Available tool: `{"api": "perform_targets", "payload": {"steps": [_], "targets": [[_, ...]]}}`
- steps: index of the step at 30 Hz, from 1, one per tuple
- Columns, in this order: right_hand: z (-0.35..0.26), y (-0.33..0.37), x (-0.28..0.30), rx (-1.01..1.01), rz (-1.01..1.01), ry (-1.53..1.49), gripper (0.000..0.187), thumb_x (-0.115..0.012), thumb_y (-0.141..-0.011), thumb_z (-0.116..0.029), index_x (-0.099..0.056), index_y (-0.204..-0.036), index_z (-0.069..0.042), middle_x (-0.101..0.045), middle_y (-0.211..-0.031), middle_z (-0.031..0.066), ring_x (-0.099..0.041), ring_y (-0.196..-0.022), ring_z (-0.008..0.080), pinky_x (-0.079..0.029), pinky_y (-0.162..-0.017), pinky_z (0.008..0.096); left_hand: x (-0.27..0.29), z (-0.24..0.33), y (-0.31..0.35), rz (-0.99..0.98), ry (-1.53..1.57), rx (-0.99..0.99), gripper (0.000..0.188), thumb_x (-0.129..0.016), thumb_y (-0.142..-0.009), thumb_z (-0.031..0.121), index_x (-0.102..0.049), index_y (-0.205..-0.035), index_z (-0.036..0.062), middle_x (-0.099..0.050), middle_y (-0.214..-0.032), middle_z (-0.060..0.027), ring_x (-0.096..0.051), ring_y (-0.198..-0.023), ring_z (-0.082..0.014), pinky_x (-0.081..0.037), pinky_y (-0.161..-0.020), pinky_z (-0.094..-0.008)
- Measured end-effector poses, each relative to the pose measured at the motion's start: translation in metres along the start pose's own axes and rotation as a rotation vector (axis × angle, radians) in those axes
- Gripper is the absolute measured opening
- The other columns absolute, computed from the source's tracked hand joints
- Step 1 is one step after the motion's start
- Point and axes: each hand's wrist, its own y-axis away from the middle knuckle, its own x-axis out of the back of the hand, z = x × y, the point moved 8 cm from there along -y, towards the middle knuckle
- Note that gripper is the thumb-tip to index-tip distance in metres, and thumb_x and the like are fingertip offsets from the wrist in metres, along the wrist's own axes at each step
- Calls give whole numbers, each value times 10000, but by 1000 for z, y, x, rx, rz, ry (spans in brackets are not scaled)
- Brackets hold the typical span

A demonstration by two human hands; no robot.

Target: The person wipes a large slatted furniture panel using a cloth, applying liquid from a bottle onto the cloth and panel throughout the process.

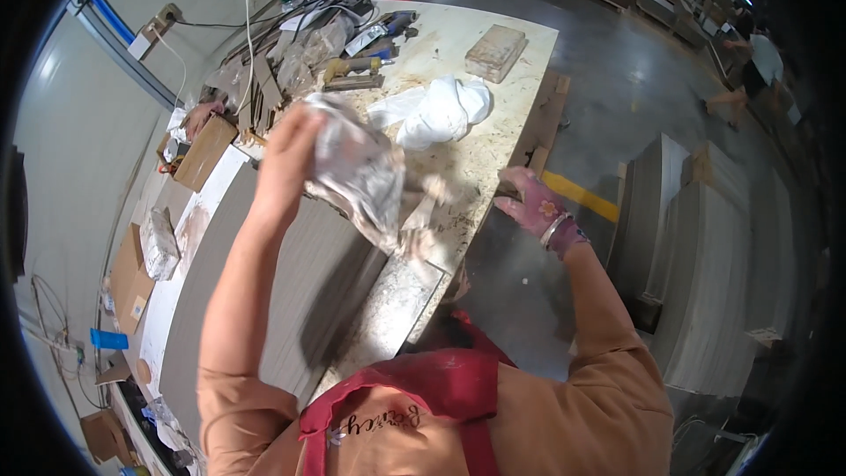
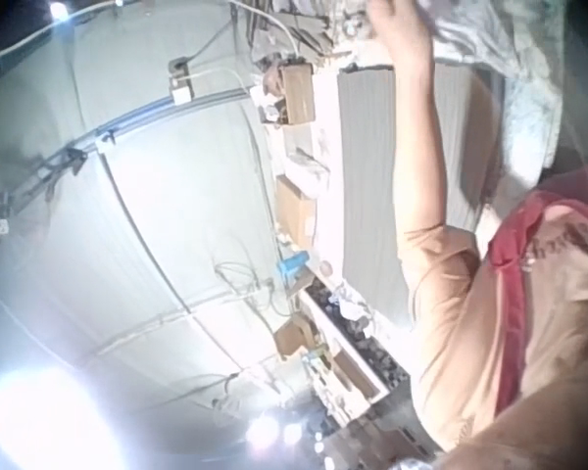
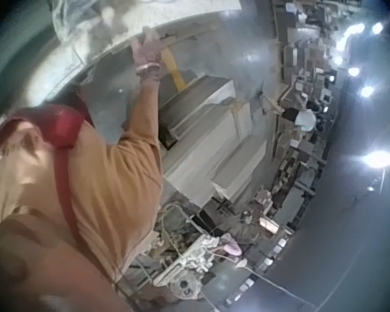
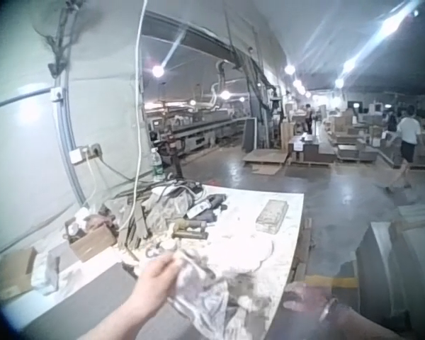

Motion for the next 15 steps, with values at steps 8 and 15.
{"api": "perform_targets", "payload": {"steps": [8, 15], "targets": [[-100, -14, 7, 307, 61, -887, 868, -707, -793, -19, -195, -1490, -94, -311, -1476, 154, -407, -1288, 307, -487, -945, 386, -39, 81, -30, -205, -5, -157, 252, -570, -952, 260, -591, -854, 28, -452, -635, 59, -370, -586, -31, -337, -525, -235], [-120, -13, -1, 339, 12, -300, 450, -609, -820, -60, -505, -1254, -4, -622, -1144, 153, -612, -1061, 243, -476, -953, 366, -37, 93, -34, -136, 249, -131, 240, -604, -931, 254, -634, -915, 16, -562, -717, 58, -460, -639, -24, -374, -573, -180]]}}
